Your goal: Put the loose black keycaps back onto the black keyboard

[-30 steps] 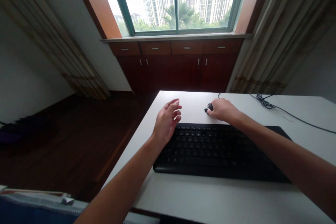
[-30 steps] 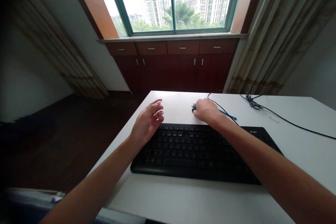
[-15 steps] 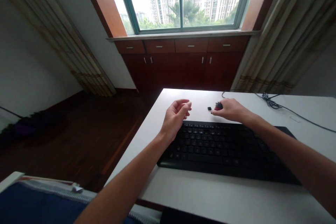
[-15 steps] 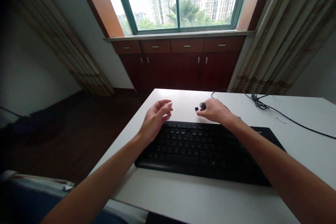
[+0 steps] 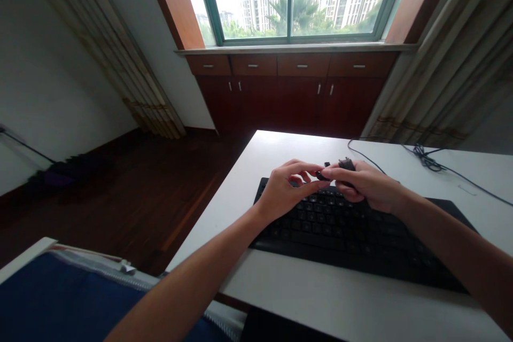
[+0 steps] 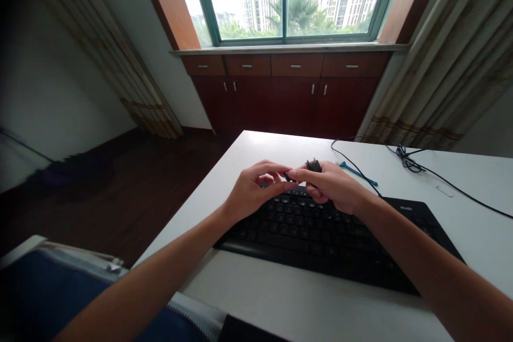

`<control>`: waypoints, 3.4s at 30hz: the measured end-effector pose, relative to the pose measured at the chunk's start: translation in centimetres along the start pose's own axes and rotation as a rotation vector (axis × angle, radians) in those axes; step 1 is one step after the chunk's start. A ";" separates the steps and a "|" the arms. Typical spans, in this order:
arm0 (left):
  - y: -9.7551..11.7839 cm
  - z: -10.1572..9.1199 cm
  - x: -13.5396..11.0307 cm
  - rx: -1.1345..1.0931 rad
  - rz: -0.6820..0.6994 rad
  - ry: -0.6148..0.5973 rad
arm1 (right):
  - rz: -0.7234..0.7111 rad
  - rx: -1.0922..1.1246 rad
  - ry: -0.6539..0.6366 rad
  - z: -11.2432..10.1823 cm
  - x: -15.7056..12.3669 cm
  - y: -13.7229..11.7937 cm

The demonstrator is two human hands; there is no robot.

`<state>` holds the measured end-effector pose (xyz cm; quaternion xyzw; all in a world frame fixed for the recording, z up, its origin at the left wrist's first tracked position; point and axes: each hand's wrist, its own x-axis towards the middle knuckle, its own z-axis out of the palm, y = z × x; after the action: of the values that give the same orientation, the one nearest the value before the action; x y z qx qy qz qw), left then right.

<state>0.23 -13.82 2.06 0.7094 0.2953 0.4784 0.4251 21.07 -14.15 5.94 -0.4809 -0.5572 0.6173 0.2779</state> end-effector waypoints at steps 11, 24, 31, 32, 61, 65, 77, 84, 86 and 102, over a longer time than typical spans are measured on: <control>0.4 0.2 -0.2 0.051 -0.029 0.077 | 0.081 0.209 0.026 -0.5 -2.2 1.3; 1.2 -0.2 -0.1 0.127 -0.006 0.061 | 0.105 0.319 0.087 -1.0 -3.3 2.5; 3.2 -3.1 -2.4 0.321 -0.023 0.036 | -0.011 -0.259 0.075 -0.3 -4.3 2.3; 3.5 -3.9 -3.3 0.383 -0.011 0.005 | -0.073 -0.391 0.109 0.0 -4.4 2.4; 1.9 -5.6 -10.0 0.520 0.021 0.068 | -0.712 -1.098 -0.172 8.0 -2.4 0.3; 2.4 -5.6 -10.3 0.376 -0.022 0.044 | -0.833 -1.072 -0.202 7.6 -2.2 0.6; 3.1 -5.2 -9.9 0.160 -0.069 0.054 | -0.938 -1.020 -0.033 7.8 -2.2 1.9; 3.2 -5.3 -10.3 0.189 -0.131 0.098 | -0.947 -1.023 -0.011 7.9 -1.7 2.1; 3.2 -5.3 -10.4 0.185 -0.150 0.130 | -0.926 -1.011 -0.008 8.0 -1.6 2.0; 2.5 -7.3 -11.5 0.619 0.040 0.190 | -0.845 -1.141 0.156 9.4 -2.0 3.4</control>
<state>-10.74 -22.19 0.68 0.7628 0.4512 0.4381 0.1502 14.02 -20.58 2.50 -0.3368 -0.9105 0.0331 0.2375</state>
